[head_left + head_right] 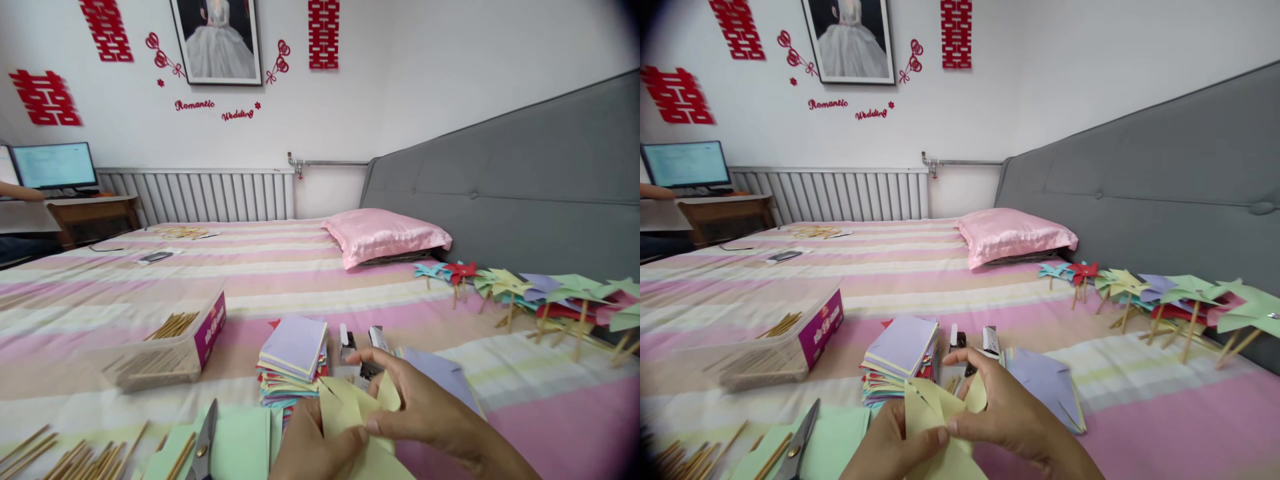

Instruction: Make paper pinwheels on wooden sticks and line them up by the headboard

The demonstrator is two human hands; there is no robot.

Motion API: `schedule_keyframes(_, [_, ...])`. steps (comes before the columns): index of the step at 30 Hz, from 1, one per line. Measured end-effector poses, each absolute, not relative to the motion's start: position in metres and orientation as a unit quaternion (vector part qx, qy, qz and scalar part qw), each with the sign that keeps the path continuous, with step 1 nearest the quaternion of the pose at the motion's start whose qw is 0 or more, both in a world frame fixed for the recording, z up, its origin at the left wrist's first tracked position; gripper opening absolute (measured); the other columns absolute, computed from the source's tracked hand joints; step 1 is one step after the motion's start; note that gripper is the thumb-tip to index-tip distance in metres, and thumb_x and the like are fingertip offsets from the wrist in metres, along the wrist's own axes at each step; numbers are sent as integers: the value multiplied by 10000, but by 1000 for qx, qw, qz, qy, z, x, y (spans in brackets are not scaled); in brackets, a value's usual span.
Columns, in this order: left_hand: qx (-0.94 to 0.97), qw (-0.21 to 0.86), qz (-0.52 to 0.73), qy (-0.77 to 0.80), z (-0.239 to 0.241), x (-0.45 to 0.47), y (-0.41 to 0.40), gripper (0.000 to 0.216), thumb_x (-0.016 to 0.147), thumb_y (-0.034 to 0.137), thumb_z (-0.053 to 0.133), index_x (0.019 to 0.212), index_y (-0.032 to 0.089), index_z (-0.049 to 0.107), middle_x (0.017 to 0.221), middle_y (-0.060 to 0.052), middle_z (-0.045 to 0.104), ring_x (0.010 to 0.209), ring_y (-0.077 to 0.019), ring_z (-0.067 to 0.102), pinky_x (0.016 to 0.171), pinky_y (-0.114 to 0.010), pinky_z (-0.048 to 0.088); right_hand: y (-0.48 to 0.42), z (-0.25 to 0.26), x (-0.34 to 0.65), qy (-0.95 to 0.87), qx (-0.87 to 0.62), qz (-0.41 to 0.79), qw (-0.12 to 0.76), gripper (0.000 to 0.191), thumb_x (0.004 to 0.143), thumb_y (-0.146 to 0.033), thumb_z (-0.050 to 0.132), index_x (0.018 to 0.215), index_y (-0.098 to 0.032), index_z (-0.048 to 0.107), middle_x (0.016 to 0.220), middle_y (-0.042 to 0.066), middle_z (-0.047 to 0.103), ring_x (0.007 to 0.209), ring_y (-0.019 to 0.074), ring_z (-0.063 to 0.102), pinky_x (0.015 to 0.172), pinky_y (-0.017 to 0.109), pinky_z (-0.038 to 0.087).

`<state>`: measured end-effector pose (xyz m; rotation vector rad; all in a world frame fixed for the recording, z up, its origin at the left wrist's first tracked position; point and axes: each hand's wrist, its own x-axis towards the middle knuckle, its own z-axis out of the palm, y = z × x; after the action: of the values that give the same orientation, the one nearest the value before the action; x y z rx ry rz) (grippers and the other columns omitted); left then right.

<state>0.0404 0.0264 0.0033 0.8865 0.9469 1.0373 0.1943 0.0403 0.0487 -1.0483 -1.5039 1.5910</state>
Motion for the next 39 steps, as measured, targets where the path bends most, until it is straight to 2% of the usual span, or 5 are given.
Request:
schedule_keyframes(10, [313, 701, 490, 413, 21, 38, 25, 316, 494, 260, 745, 749, 75, 724, 602, -117, 692, 493, -191, 594, 487, -253, 416, 48, 39, 193, -554, -359, 633, 405, 757, 590, -323, 721, 1226, -213, 324, 729, 1, 625, 652, 179, 617, 605, 296, 455])
schedule_keyframes(23, [228, 620, 583, 474, 35, 29, 25, 199, 578, 211, 712, 731, 88, 675, 630, -94, 711, 602, -217, 658, 550, -248, 473, 51, 54, 196, -526, -414, 503, 546, 401, 680, -383, 660, 997, -178, 522, 610, -42, 511, 520, 104, 512, 510, 237, 393])
schedule_keyframes(27, [185, 608, 601, 485, 39, 29, 25, 358, 595, 167, 696, 936, 78, 631, 720, -88, 723, 647, -208, 666, 557, -236, 482, 41, 61, 193, -629, -374, 505, 458, 182, 721, -267, 621, 879, -180, 595, 593, -30, 543, 518, 105, 522, 519, 233, 416])
schedule_keyframes(31, [187, 631, 604, 449, 38, 29, 24, 463, 641, 150, 661, 1085, 83, 549, 764, -77, 723, 696, -209, 667, 574, -240, 487, 34, 59, 181, -717, -375, 482, 337, 257, 685, -104, 591, 905, -214, 666, 670, -1, 654, 611, 132, 590, 601, 242, 457])
schedule_keyframes(39, [180, 668, 594, 411, 33, 29, 24, 416, 667, 118, 618, 1073, 75, 540, 799, -87, 722, 784, -222, 663, 643, -267, 498, 34, 51, 168, -737, -413, 419, 332, 241, 661, -82, 606, 776, -252, 732, 667, -17, 706, 597, 135, 597, 580, 213, 460])
